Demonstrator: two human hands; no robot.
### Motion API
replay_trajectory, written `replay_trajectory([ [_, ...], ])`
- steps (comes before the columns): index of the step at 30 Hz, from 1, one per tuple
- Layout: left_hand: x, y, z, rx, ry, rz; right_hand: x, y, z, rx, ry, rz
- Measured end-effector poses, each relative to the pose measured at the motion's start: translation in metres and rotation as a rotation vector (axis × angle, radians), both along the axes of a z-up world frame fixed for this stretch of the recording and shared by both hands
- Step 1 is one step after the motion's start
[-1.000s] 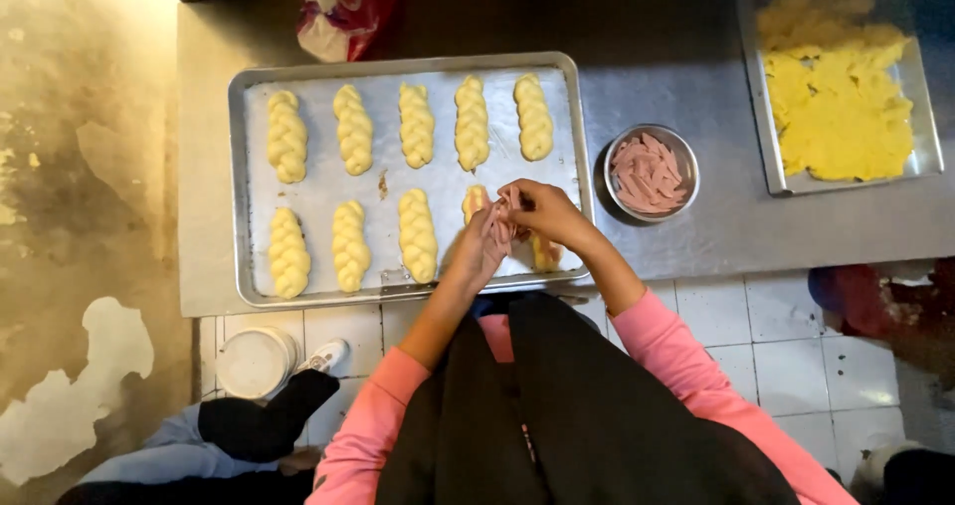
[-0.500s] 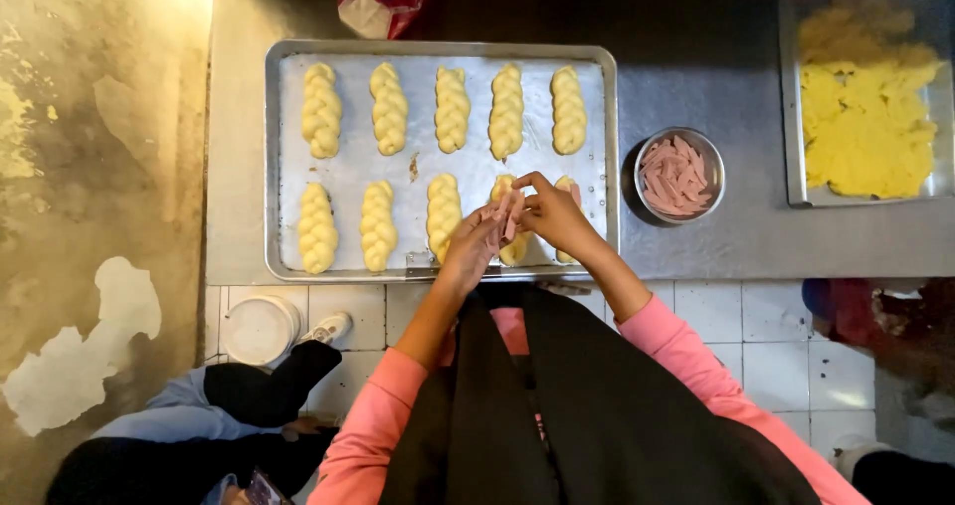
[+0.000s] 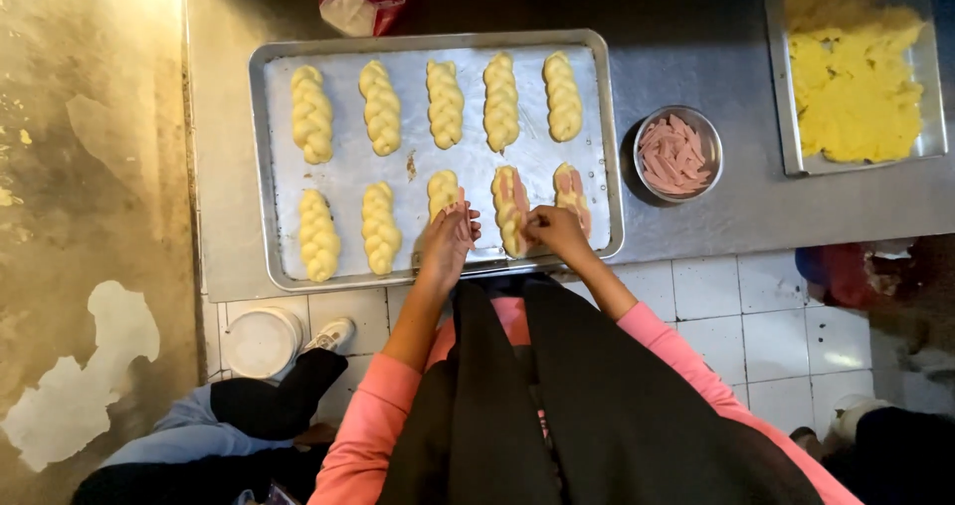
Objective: Placing slices of sausage on braided bread dough on a baking sheet.
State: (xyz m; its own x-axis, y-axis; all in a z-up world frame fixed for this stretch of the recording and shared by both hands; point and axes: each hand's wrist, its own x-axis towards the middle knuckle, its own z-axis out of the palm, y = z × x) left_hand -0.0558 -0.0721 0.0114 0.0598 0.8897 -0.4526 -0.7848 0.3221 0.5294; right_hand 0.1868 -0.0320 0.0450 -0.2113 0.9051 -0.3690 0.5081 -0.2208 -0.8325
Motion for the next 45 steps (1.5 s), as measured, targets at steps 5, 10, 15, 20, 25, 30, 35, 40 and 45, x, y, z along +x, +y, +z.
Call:
replay_trajectory([
  [5,0.004,-0.011,0.001,-0.019,-0.016,-0.058,-0.008,-0.007,-0.023,0.100,-0.101,0.027],
  [10,0.002,-0.010,0.014,-0.030,0.018,-0.100,-0.014,-0.009,-0.028,0.129,-0.032,-0.009],
  [15,0.005,-0.013,0.006,-0.066,0.022,-0.132,-0.022,-0.014,-0.018,0.103,-0.040,-0.067],
  [20,0.004,-0.010,0.017,-0.058,0.036,-0.142,-0.028,-0.018,-0.005,0.148,-0.039,-0.095],
  [25,0.009,-0.012,0.008,-0.066,0.054,-0.156,-0.032,-0.021,0.020,0.221,-0.180,-0.084],
  [30,0.017,-0.015,0.005,0.062,0.120,-0.257,-0.028,-0.020,0.004,0.098,0.346,-0.094],
  [35,0.023,-0.016,0.011,0.048,0.132,-0.346,-0.042,-0.019,0.052,-0.253,0.423,-0.105],
  [40,0.022,-0.017,0.024,0.014,0.155,-0.366,-0.035,-0.016,0.046,-0.190,0.455,-0.108],
  [45,0.026,-0.015,0.005,0.012,-0.074,-0.299,-0.032,-0.012,0.043,-0.156,0.376,-0.027],
])
